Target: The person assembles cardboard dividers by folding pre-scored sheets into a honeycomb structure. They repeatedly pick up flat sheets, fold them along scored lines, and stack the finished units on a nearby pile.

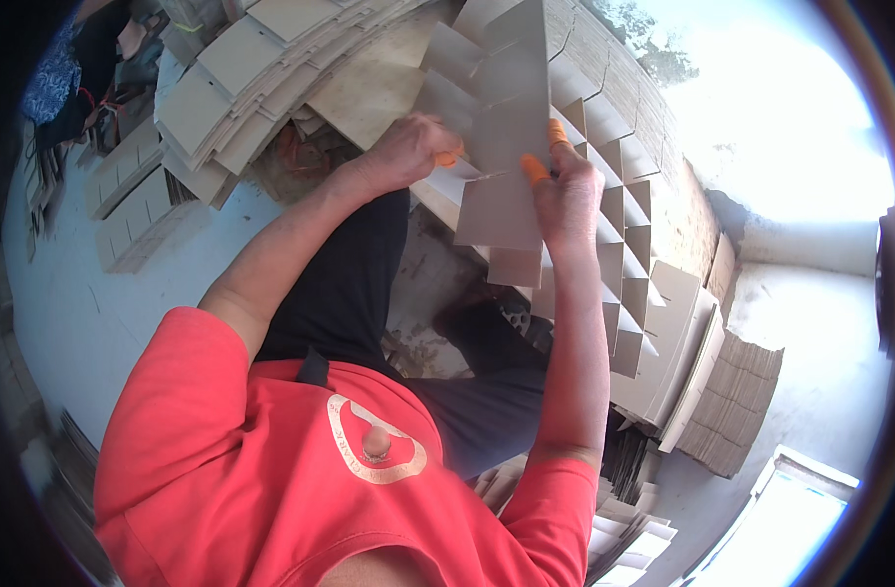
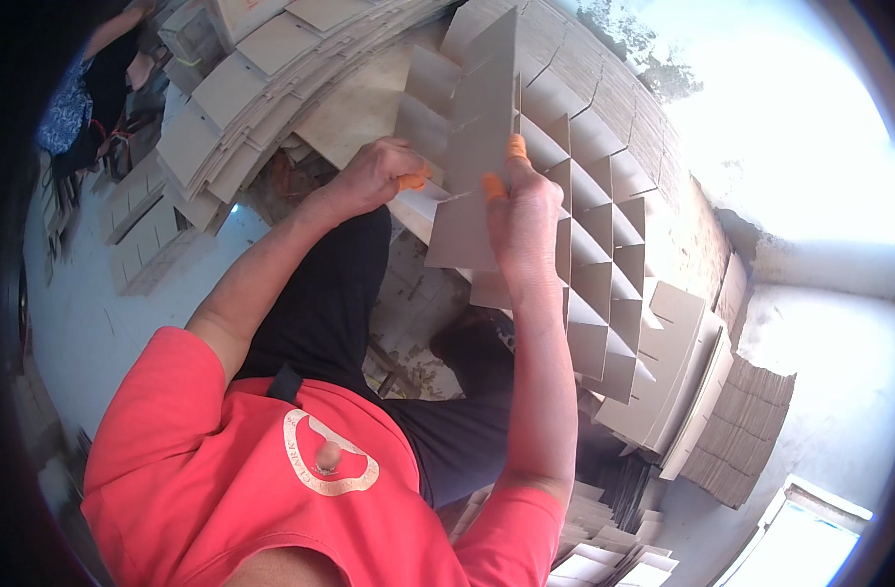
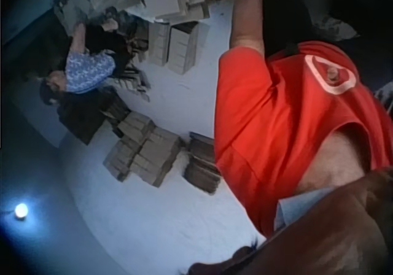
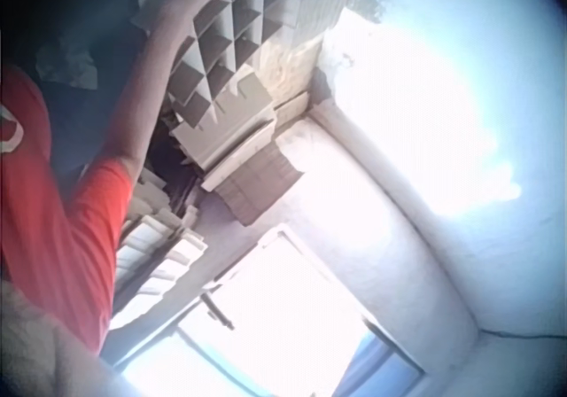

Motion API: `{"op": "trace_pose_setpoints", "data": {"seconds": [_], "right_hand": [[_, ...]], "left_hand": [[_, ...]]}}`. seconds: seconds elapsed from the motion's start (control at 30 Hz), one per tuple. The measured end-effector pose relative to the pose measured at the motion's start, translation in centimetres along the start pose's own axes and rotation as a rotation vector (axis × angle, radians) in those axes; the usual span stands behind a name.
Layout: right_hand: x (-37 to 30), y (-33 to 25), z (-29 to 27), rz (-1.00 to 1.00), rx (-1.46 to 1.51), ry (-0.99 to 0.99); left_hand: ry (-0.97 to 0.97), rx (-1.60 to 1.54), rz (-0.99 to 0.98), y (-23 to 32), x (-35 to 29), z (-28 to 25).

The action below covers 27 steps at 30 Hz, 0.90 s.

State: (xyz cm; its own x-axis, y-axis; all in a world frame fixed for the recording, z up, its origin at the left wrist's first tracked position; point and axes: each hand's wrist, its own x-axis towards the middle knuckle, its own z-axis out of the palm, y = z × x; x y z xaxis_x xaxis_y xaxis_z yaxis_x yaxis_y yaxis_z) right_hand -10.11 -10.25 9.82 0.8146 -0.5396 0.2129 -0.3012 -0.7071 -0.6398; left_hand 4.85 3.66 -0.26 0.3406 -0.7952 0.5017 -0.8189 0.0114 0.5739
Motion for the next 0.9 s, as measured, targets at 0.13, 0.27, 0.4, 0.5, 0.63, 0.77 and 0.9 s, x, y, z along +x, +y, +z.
{"op": "trace_pose_setpoints", "data": {"seconds": [0.13, 0.27, 0.4, 0.5, 0.63, 0.77, 0.9], "right_hand": [[0.7, 1.0, 1.9, -0.077, -0.091, -0.099], [1.6, 0.3, 2.5, -0.067, -0.208, -0.163], [2.4, -0.5, 2.0, -0.073, -0.104, -0.244], [2.6, -1.3, 2.1, 0.037, -0.188, -0.374], [2.9, -1.6, 2.7, -0.051, -0.437, -0.425], [2.7, -3.1, 0.6, -0.025, -0.361, -0.503], [-0.4, -2.0, 1.5, -0.024, -0.358, -0.496]], "left_hand": [[0.001, -0.005, -0.008, -0.2, 0.1, 0.2], [-0.001, 0.045, -0.031, -0.5, 0.3, 0.7], [-0.020, 0.045, -0.063, -0.5, 0.3, 0.7], [-0.035, 0.029, -0.051, -0.4, 0.5, 0.7], [-0.054, 0.073, -0.056, 0.0, 0.8, 0.7], [-0.030, 0.052, -0.027, -0.5, 0.6, 0.5], [-0.022, 0.004, -0.026, -0.4, 0.8, 0.7]]}}
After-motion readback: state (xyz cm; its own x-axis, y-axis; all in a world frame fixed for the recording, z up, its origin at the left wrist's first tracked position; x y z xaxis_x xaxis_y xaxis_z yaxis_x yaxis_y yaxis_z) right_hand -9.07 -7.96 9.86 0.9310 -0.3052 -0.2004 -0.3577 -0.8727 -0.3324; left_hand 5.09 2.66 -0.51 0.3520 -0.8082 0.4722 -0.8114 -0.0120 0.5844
